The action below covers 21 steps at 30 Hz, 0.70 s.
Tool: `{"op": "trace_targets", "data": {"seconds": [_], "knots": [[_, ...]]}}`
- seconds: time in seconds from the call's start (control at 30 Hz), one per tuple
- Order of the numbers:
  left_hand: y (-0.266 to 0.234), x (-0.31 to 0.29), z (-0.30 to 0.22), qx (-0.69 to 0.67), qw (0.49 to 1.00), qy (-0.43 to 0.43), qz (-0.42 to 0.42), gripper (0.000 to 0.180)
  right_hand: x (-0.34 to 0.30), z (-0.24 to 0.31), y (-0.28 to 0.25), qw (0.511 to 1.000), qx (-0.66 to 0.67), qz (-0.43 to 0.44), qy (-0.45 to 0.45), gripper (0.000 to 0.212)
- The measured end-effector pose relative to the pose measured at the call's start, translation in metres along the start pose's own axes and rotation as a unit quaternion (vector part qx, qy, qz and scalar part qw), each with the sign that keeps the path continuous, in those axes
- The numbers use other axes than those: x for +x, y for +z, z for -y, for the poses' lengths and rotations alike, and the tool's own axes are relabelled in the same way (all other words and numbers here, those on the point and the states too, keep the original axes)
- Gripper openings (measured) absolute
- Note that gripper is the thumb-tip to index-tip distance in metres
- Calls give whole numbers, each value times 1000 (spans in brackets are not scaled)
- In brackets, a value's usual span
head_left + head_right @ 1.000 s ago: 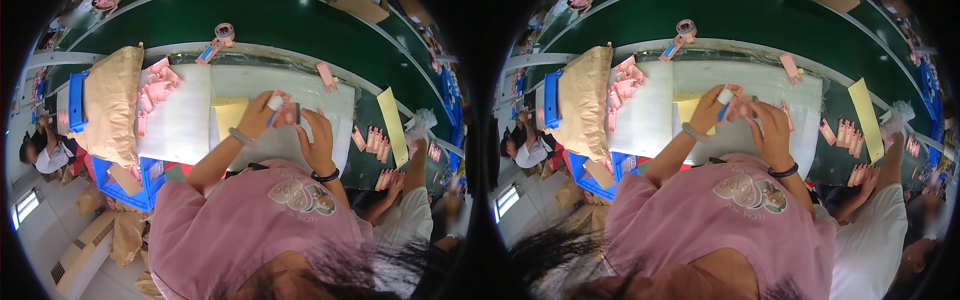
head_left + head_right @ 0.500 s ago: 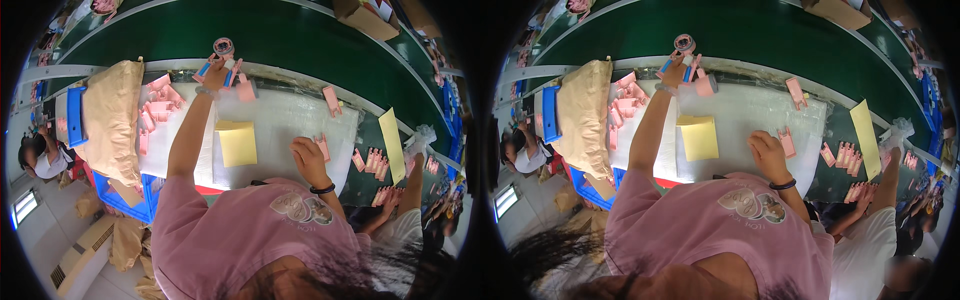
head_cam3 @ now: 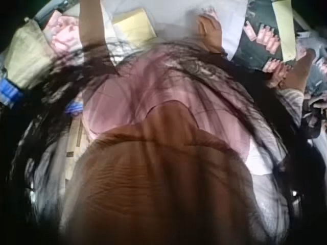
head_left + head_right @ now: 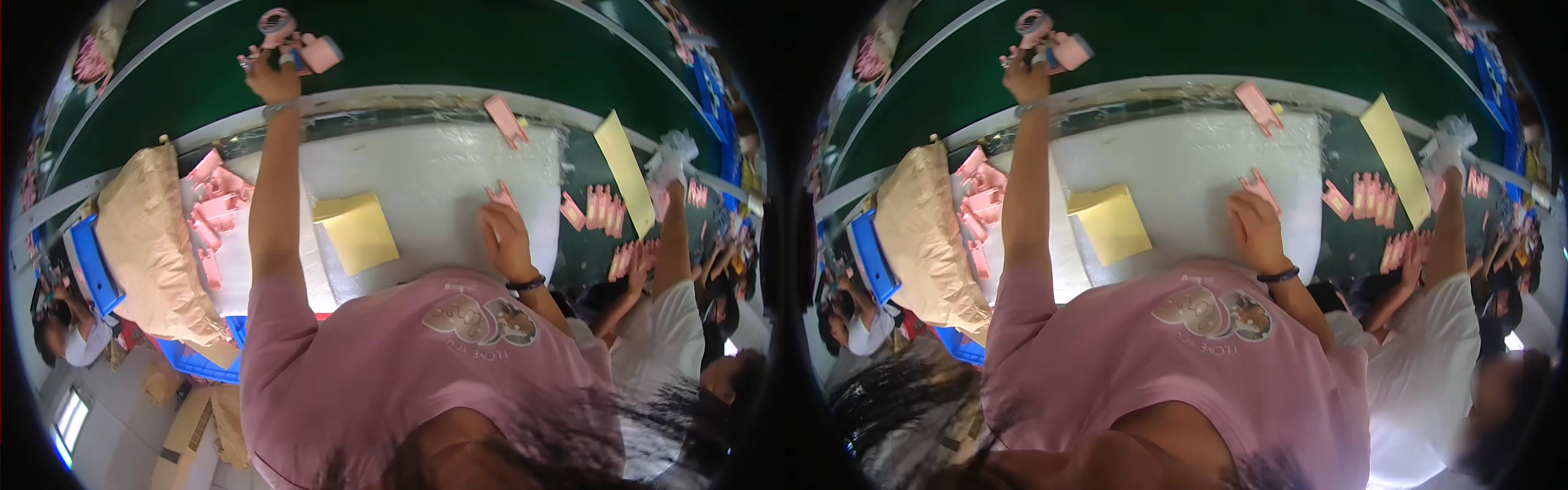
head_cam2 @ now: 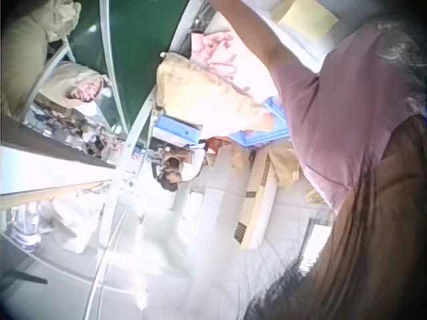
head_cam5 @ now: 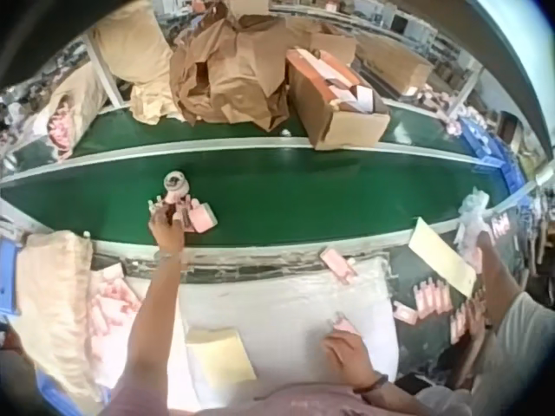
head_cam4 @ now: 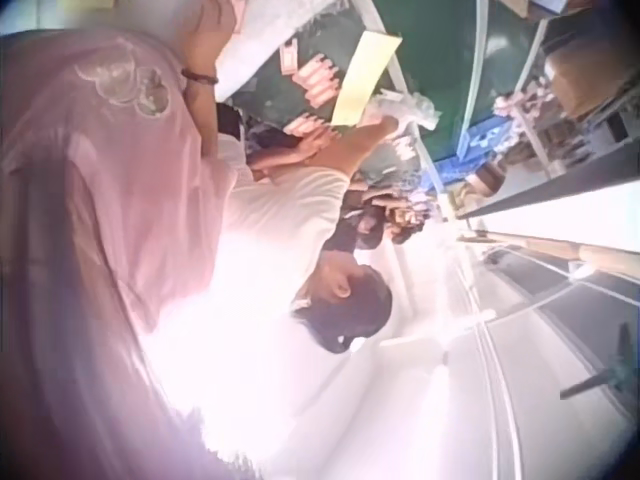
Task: Apply adhesive labels or strips to small pink plastic components at an assembly workbench.
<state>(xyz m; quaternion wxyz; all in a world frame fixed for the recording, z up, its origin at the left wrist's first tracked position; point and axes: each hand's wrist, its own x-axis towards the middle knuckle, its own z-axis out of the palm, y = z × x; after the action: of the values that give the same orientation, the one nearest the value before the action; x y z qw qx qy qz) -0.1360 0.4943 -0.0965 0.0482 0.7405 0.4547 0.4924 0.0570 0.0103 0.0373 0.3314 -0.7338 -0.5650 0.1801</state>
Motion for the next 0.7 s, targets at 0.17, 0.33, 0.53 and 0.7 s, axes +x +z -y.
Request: {"op": "trace_targets", "data": {"seconds": [0.17, 0.33, 0.53, 0.7], "knots": [[-74, -74, -155, -317, 908, -145, 231, 33, -43, -45, -14, 970, -87, -173, 149, 34], [-132, -154, -232, -467, 664, -324, 485, 33, -48, -63, -7, 965, -139, -146, 165, 48], [-137, -201, -286, -401, 546, -334, 655, 23, -38, -60, 4, 966, -148, -57, 205, 45], [-109, -203, -285, -322, 676, -118, 652, 27, -45, -60, 6, 966, -150, -64, 202, 46]]}}
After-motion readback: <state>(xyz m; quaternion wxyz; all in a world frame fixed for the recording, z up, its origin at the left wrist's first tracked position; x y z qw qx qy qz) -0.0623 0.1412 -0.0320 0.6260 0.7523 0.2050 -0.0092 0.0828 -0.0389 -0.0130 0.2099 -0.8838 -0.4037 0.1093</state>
